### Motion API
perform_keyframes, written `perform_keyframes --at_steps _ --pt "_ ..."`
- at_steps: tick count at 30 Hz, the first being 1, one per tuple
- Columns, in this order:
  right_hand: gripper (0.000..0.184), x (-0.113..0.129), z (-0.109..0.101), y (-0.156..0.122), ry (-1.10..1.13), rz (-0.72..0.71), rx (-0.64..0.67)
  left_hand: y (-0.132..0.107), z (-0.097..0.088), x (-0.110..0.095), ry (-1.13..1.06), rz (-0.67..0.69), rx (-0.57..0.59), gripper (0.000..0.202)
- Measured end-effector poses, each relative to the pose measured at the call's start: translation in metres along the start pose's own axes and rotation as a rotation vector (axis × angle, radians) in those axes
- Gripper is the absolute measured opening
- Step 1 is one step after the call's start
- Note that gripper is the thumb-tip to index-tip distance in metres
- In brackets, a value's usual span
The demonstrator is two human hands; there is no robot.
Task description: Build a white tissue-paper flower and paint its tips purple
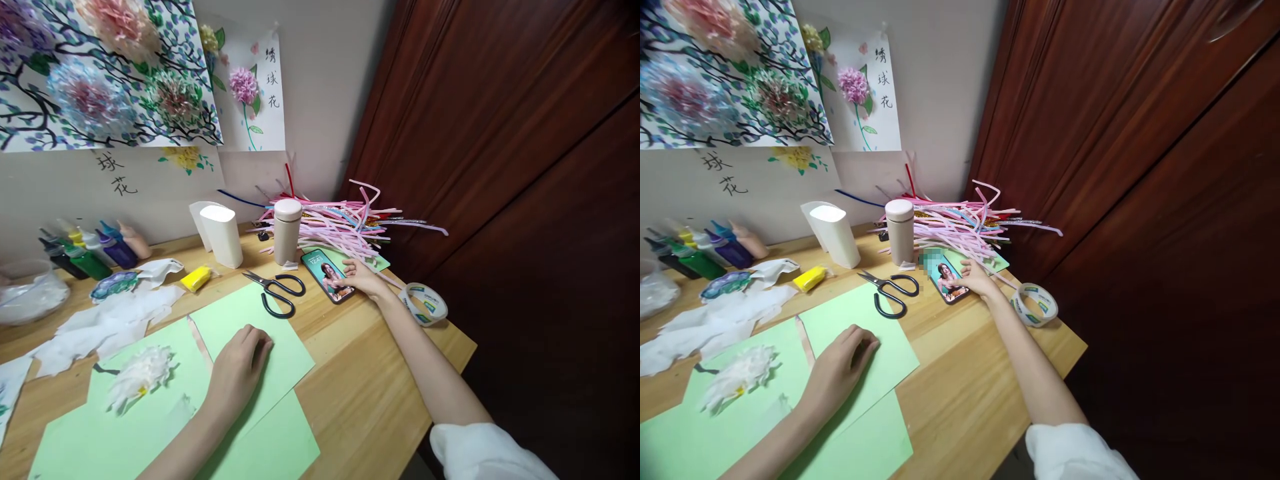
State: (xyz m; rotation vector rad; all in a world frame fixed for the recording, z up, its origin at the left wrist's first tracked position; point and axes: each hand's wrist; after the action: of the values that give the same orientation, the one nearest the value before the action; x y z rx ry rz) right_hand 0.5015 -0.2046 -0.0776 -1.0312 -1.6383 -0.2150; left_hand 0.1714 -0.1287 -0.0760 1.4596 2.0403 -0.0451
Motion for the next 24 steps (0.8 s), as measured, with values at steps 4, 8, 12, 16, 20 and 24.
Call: perform_keyframes --at_steps 4,8,12,16,20,24 --pt "0.075 -0.001 0.002 0.001 -0.02 -0.006 -0.01 0.0 -0.001 -0.001 0.011 0.005 0.009 0.021" --pt "0.074 -0.001 0.001 0.001 -0.037 -0.008 -0.02 0.001 -0.002 -0.002 0.015 0.011 0.006 0.02" --pt "0.059 0.001 0.001 -0.002 -0.036 -0.018 -0.026 0.0 -0.001 -0.002 0.02 0.003 0.005 0.02" --pt "0.027 0.004 0.003 -0.002 -0.02 -0.041 -0.048 0.001 0.0 -0.002 0.021 0.002 0.005 0.019" --pt "0.018 0.008 0.009 -0.007 -0.038 -0.12 -0.177 0.005 -0.009 -0.006 0.06 0.009 0.002 0.021" --pt "0.022 0.016 0.028 -0.038 -0.072 -0.306 -0.294 -0.006 -0.037 -0.01 0.166 -0.044 0.051 0.026"
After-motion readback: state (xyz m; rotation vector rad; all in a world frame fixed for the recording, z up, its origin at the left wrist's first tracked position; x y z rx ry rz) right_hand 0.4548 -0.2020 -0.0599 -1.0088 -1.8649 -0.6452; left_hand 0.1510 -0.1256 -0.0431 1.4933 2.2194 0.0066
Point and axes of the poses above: each hand's wrist, its own y-axis towards the middle knuckle, its own z-axis out of the palm, x = y × z, and after that the axes turned 15 degrees about z, right-handed
